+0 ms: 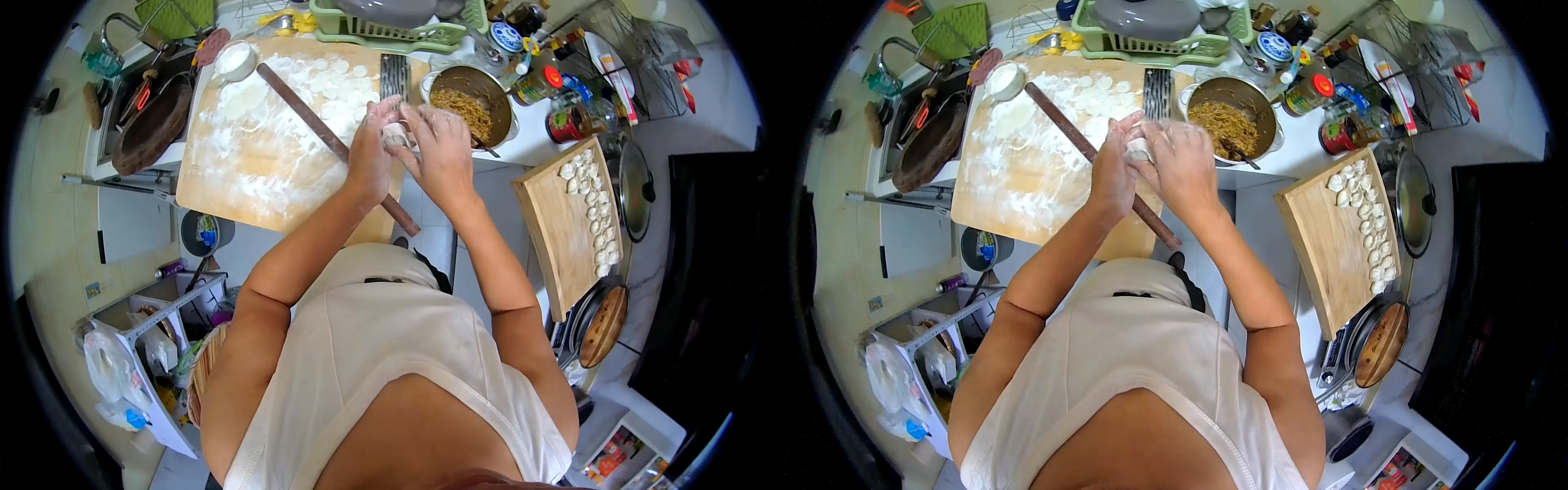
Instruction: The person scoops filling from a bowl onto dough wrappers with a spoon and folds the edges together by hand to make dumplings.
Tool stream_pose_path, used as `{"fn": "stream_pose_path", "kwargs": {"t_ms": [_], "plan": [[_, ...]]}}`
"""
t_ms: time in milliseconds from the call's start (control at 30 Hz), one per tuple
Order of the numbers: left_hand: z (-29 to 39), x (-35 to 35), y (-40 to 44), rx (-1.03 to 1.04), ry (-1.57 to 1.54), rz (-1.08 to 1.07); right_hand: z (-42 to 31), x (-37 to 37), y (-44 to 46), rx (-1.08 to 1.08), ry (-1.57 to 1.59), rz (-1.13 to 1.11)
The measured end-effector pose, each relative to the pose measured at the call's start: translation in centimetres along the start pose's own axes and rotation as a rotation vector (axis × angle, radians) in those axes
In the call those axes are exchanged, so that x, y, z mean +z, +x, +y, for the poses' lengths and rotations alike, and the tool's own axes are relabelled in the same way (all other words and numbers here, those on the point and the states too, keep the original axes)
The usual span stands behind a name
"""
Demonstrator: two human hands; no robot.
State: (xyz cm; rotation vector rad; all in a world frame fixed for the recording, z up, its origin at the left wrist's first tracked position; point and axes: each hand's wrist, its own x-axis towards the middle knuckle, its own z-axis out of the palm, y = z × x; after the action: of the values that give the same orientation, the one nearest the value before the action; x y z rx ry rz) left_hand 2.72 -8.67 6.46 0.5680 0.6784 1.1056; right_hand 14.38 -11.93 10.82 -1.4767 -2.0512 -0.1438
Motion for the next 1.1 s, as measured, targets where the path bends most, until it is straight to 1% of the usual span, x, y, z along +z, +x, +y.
{"fn": "stream_pose_path", "kwargs": {"t_ms": [100, 133, 200, 300, 367, 400, 433, 467, 567, 600, 667, 700, 733, 767, 800, 833, 900, 933, 1033, 1100], "plan": [[0.1, -1.6, -0.2, 0.015, 0.048, -0.001, 0.0, 2.4, -0.1, -0.084, 0.152, -0.030], [0.3, -1.9, -0.4, 0.007, 0.069, 0.038, -0.1, 3.4, -0.2, -0.102, 0.162, -0.014], [-0.3, -3.4, 0.0, 0.011, 0.076, 0.038, -0.6, 5.3, -0.3, -0.133, 0.186, 0.019], [-0.3, -6.1, 0.1, -0.013, 0.159, 0.046, -1.6, 6.6, -0.4, -0.172, 0.161, -0.184], [-0.1, -7.5, 0.1, -0.035, 0.260, 0.062, -2.0, 8.0, -0.4, -0.248, 0.177, -0.194], [-0.5, -8.6, 0.2, -0.011, 0.296, 0.069, -2.2, 8.7, -0.4, -0.285, 0.199, -0.190], [-0.7, -9.6, 0.2, -0.037, 0.319, 0.093, -2.3, 9.5, -0.3, -0.321, 0.219, -0.186], [-0.5, -10.2, 0.1, -0.064, 0.343, 0.116, -2.3, 10.5, -0.4, -0.343, 0.238, -0.234], [0.6, -12.2, 0.0, -0.150, 0.346, 0.158, -3.0, 13.2, -0.2, -0.359, 0.264, -0.245], [1.1, -13.0, 0.0, -0.181, 0.337, 0.167, -3.4, 14.2, 0.1, -0.314, 0.236, -0.282], [1.9, -15.3, 0.3, -0.095, 0.401, 0.258, -4.1, 16.2, 0.9, -0.226, 0.176, -0.351], [2.3, -16.8, 0.6, -0.052, 0.435, 0.303, -4.5, 17.6, 1.5, -0.195, 0.179, -0.337], [2.7, -18.8, 1.3, -0.089, 0.414, 0.395, -4.9, 19.2, 2.2, -0.162, 0.182, -0.323], [3.1, -20.8, 1.9, -0.057, 0.398, 0.465, -5.2, 20.9, 2.9, -0.127, 0.188, -0.307], [3.7, -22.8, 2.4, -0.021, 0.385, 0.534, -5.2, 22.9, 3.5, -0.080, 0.170, -0.343], [4.5, -24.8, 3.0, 0.017, 0.372, 0.604, -5.3, 24.6, 3.8, -0.086, 0.142, -0.326], [6.7, -28.2, 4.3, 0.104, 0.474, 0.724, -5.9, 27.1, 4.3, -0.096, 0.087, -0.292], [7.7, -29.7, 5.1, 0.148, 0.524, 0.782, -6.0, 27.9, 4.3, -0.121, 0.010, -0.343], [10.3, -34.0, 8.3, 0.357, 0.972, 0.885, -6.7, 28.9, 4.4, -0.101, -0.082, -0.424], [12.0, -36.2, 10.4, 0.187, 1.254, 0.897, -7.0, 28.4, 4.7, -0.081, -0.050, -0.394]]}}
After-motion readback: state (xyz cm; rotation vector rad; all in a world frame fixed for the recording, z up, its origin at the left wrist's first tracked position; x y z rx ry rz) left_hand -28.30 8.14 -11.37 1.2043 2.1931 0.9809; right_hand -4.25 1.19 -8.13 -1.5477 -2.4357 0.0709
